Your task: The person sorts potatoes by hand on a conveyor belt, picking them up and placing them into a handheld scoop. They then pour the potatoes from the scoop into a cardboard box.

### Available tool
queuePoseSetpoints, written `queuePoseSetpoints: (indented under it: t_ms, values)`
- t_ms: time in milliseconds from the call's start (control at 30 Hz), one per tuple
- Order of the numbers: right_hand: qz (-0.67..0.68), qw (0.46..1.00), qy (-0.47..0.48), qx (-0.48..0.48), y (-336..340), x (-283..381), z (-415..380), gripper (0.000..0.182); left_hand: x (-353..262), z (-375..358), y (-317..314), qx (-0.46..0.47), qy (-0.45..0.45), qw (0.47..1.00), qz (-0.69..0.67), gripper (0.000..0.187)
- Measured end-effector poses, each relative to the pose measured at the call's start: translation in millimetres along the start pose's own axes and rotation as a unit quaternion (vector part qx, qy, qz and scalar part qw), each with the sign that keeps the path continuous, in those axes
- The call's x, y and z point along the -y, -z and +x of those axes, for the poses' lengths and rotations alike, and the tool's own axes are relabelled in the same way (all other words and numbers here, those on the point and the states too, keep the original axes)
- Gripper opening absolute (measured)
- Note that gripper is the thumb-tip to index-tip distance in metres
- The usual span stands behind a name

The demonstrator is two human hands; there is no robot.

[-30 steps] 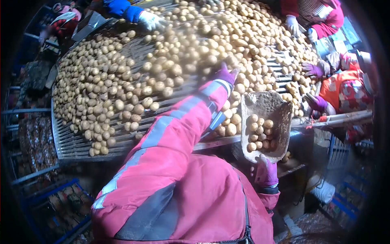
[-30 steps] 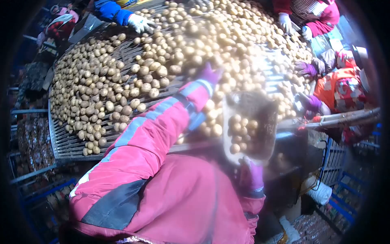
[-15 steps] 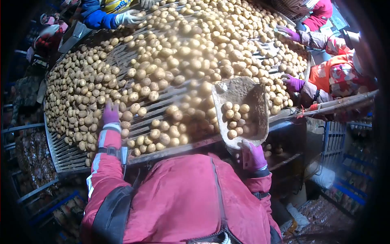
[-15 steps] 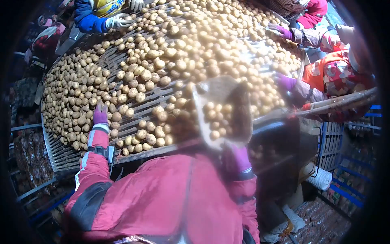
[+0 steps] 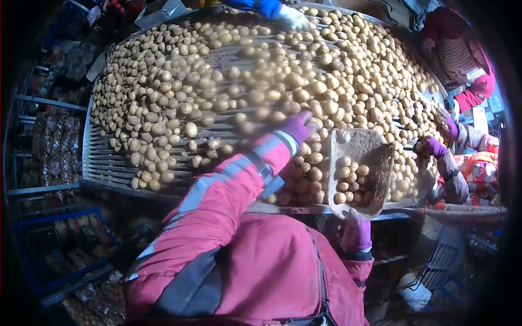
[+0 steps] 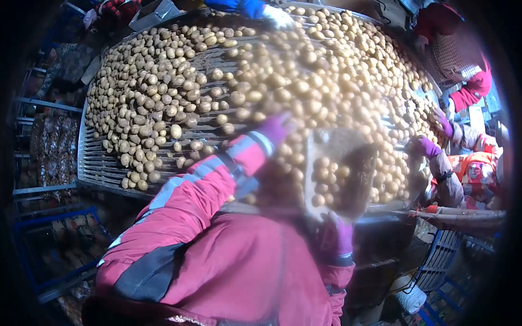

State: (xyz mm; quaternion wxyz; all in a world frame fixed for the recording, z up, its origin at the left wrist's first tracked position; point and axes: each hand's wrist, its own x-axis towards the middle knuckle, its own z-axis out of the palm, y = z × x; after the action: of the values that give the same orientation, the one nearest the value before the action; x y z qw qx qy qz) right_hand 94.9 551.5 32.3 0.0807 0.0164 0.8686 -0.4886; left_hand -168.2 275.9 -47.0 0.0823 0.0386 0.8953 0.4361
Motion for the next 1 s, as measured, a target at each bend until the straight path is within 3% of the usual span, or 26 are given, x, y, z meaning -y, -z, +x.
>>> queuePoseSetpoints:
  t_ms: [67, 100, 133, 167, 233, 267, 300, 333, 367, 467, 500, 533, 567, 600, 633, 667, 733, 800, 833, 900, 967, 1000]
  values:
    - [-0.069, 0.994, 0.087, -0.013, -3.9, 17.0, 15.6, 0.030, -6.8, -10.6, 15.8, 0.045, -0.023, 0.998, -0.040, 0.054]
    - [-0.085, 0.986, 0.141, -0.031, -9.5, 25.4, 22.8, 0.032, 16.6, -14.6, 16.9, -0.007, -0.088, 0.996, -0.024, 0.054]
    - [0.086, 0.996, 0.000, -0.022, -13.9, 31.3, 27.7, 0.033, 35.5, -16.0, 47.4, -0.011, -0.077, 0.997, -0.025, 0.048]
    - [0.252, 0.957, -0.143, -0.012, -18.0, 36.4, 30.9, 0.034, 53.7, -17.5, 78.5, -0.015, -0.067, 0.997, -0.025, 0.043]
    - [0.371, 0.894, -0.250, -0.005, -27.4, 51.9, 34.2, 0.028, 99.3, -25.5, 151.8, -0.155, -0.050, 0.983, 0.084, 0.038]
    - [0.335, 0.917, -0.218, -0.009, -31.8, 63.3, 36.3, 0.023, 122.1, -29.4, 188.4, -0.222, -0.030, 0.966, 0.133, 0.035]
    - [0.269, 0.948, -0.172, -0.002, -36.3, 66.9, 37.2, 0.020, 175.7, -23.2, 208.2, -0.257, -0.050, 0.965, 0.012, 0.033]
    - [0.200, 0.972, -0.127, -0.001, -40.7, 70.4, 38.1, 0.018, 187.3, -30.3, 234.6, -0.213, 0.012, 0.970, 0.119, 0.037]
    - [0.098, 0.993, -0.066, 0.012, -47.0, 66.6, 38.7, 0.019, 170.9, -35.0, 248.6, -0.162, 0.076, 0.975, 0.136, 0.038]
    - [-0.043, 0.994, -0.023, 0.099, -67.1, 46.7, 52.2, 0.026, 156.5, -28.0, 232.3, -0.110, 0.016, 0.968, 0.227, 0.041]
    - [-0.035, 0.992, -0.026, 0.115, -71.8, 47.9, 57.5, 0.027, 184.8, -23.6, 206.8, -0.152, -0.046, 0.963, 0.218, 0.042]
    - [-0.026, 0.990, -0.029, 0.132, -76.4, 49.0, 62.7, 0.029, 166.2, -31.2, 184.2, -0.156, -0.034, 0.973, 0.167, 0.042]
    - [0.009, 0.991, -0.027, 0.129, -81.0, 55.0, 65.8, 0.028, 155.5, -38.0, 174.1, -0.081, -0.059, 0.968, 0.228, 0.039]
    - [-0.012, 0.992, 0.018, 0.123, -84.5, 62.7, 68.9, 0.028, 137.8, -48.5, 166.6, 0.014, -0.001, 0.991, 0.134, 0.035]
    - [-0.034, 0.991, 0.064, 0.114, -87.9, 71.7, 72.5, 0.028, 139.4, -59.5, 155.2, -0.063, -0.106, 0.972, 0.201, 0.030]
    - [-0.113, 0.977, 0.151, 0.103, -88.3, 83.3, 78.4, 0.028, 146.8, -59.1, 158.7, -0.066, -0.122, 0.971, 0.196, 0.029]
    - [-0.099, 0.979, 0.134, 0.114, -93.2, 87.4, 76.5, 0.028, 147.1, -54.3, 186.8, -0.105, -0.168, 0.954, 0.225, 0.028]
    - [0.063, 0.987, -0.032, 0.142, -101.7, 82.8, 72.0, 0.028, 170.6, -19.6, 211.0, -0.154, -0.049, 0.972, 0.168, 0.029]
    - [0.131, 0.977, -0.094, 0.141, -105.3, 83.5, 70.9, 0.027, 188.4, -8.8, 219.3, -0.144, -0.066, 0.954, 0.254, 0.026]
    - [0.181, 0.967, -0.118, 0.134, -111.3, 89.9, 67.5, 0.025, 234.6, 22.9, 220.7, -0.085, -0.105, 0.922, 0.362, 0.027]
    - [0.201, 0.962, -0.124, 0.136, -113.8, 93.1, 63.2, 0.022, 198.1, 15.3, 223.8, -0.041, -0.064, 0.903, 0.423, 0.028]
    - [0.129, 0.974, -0.112, 0.151, -109.5, 109.4, 64.6, 0.020, 182.2, 14.7, 224.6, -0.021, -0.045, 0.890, 0.453, 0.029]
